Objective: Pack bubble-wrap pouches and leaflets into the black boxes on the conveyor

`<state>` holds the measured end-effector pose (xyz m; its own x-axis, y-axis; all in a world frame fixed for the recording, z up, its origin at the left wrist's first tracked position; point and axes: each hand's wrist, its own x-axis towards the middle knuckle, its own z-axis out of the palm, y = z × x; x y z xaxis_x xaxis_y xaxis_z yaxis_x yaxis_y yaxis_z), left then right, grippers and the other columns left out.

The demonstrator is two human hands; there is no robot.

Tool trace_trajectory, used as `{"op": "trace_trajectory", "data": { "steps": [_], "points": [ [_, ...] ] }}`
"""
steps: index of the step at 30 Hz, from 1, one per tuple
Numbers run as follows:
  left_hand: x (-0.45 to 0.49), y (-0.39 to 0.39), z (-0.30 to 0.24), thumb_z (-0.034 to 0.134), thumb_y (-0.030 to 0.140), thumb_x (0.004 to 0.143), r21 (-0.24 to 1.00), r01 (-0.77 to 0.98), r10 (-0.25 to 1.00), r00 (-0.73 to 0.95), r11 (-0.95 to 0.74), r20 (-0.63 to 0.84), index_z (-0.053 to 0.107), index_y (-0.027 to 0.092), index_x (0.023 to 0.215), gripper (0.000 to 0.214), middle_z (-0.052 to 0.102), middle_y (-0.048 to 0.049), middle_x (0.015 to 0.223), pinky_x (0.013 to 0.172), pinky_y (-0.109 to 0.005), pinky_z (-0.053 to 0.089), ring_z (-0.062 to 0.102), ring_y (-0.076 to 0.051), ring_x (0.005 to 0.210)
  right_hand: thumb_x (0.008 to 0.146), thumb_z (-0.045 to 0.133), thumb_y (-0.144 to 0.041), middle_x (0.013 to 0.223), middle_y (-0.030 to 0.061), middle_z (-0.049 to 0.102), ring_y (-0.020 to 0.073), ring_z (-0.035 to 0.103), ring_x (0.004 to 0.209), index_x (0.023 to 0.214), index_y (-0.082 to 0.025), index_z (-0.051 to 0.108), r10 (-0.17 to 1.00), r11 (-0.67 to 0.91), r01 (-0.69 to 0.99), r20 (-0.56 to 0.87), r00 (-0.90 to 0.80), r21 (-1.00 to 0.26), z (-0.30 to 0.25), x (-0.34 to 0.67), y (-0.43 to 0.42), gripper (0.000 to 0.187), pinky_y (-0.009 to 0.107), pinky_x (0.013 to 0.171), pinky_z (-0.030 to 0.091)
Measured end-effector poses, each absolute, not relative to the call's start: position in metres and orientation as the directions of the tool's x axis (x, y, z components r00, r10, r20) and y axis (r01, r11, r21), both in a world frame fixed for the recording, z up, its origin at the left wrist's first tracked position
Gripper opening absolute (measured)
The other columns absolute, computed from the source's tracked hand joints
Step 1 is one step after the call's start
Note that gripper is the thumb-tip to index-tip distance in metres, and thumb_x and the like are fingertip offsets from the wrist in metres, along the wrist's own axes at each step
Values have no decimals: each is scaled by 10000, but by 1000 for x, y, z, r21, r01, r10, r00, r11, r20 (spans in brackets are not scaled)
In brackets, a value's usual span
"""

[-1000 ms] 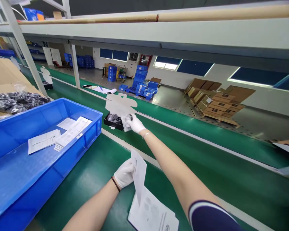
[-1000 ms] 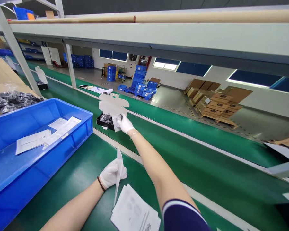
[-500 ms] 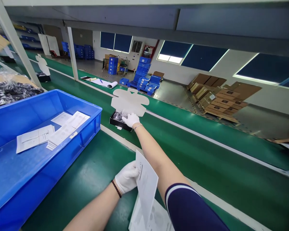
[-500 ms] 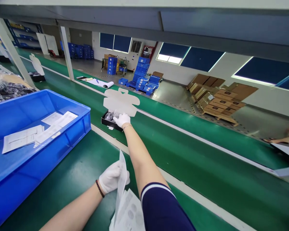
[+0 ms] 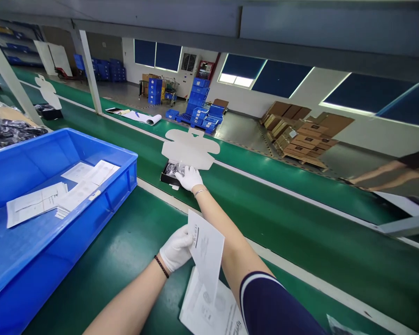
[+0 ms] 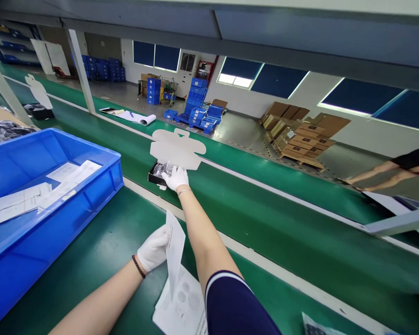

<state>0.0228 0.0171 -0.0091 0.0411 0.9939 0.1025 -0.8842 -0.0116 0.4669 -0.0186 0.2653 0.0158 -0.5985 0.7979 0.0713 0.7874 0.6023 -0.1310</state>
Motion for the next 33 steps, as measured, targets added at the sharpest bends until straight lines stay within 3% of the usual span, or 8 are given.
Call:
{"op": "trace_trajectory", "data": {
  "steps": [8, 15, 21, 24, 26, 28, 30, 33],
  "points": [
    [25, 22, -18, 877, 404, 698, 531, -843, 995, -45, -88, 94, 723, 163, 1098, 492, 743, -105, 1098, 993, -387, 490, 692, -260, 1041, 962, 368, -663, 1482, 253, 402, 366, 365, 1374, 1495, -85, 322, 731, 681, 726, 23, -682, -95, 16, 16, 265, 787, 443, 1119, 268],
    [24, 22, -23, 880, 424, 677, 612, -786, 996, -80, -86, 37, 705, 152, 1087, 522, 741, -127, 1085, 927, -402, 524, 700, -273, 992, 905, 412, -751, 1642, 262, 102, 403, 41, 1523, 1595, -68, 157, 715, 648, 737, -179, -676, -191, 25, 37, 271, 1004, 504, 1210, 75],
    [15, 28, -33, 757, 511, 765, 881, -437, 883, -467, -180, -51, 688, 146, 1023, 452, 731, -120, 1061, 907, -421, 529, 675, -283, 993, 1017, 241, -588, 1547, 112, 432, 287, 340, 1446, 1527, -241, 411, 617, 690, 578, -63, -784, -435, 78, 95, 269, 639, 480, 1209, 213],
    [12, 27, -30, 666, 485, 817, 968, -208, 793, -609, -138, -17, 696, 153, 996, 378, 732, -113, 1051, 925, -414, 516, 660, -284, 1013, 958, 430, -634, 1393, 77, 599, 267, 561, 1249, 1421, -252, 558, 424, 697, 389, -93, -901, -603, 101, 134, 246, 614, 406, 1084, 427],
    [12, 27, -28, 637, 461, 827, 986, -132, 782, -623, -98, -5, 700, 156, 977, 346, 734, -119, 1046, 920, -412, 515, 660, -288, 1012, 885, 609, -560, 1259, 56, 681, 257, 645, 1085, 1324, -259, 643, 306, 759, 369, -208, -929, -536, 110, 150, 225, 533, 362, 947, 505],
    [14, 27, -27, 638, 453, 824, 988, -124, 798, -603, -95, 1, 698, 156, 1013, 358, 729, -132, 1084, 917, -408, 517, 662, -288, 1021, 879, 643, -401, 1131, 37, 726, 244, 666, 974, 1186, -261, 717, 302, 852, 386, -271, -914, -354, 119, 155, 212, 346, 334, 865, 507],
    [15, 27, -28, 654, 452, 820, 976, -181, 820, -573, -124, -2, 660, 155, 1155, 447, 709, -148, 1174, 929, -407, 518, 670, -275, 1030, 916, 568, -290, 1077, 30, 738, 236, 665, 948, 1085, -259, 743, 454, 869, 477, -168, -875, -132, 130, 153, 216, 245, 321, 844, 491],
    [17, 28, -33, 678, 461, 809, 950, -275, 835, -549, -148, -29, 566, 147, 1311, 603, 691, -173, 1215, 927, -409, 525, 688, -248, 987, 980, 467, -271, 1193, 71, 709, 254, 644, 1054, 1203, -250, 698, 713, 686, 724, 130, -689, 71, 141, 142, 251, 322, 327, 876, 477]
  ]
}}
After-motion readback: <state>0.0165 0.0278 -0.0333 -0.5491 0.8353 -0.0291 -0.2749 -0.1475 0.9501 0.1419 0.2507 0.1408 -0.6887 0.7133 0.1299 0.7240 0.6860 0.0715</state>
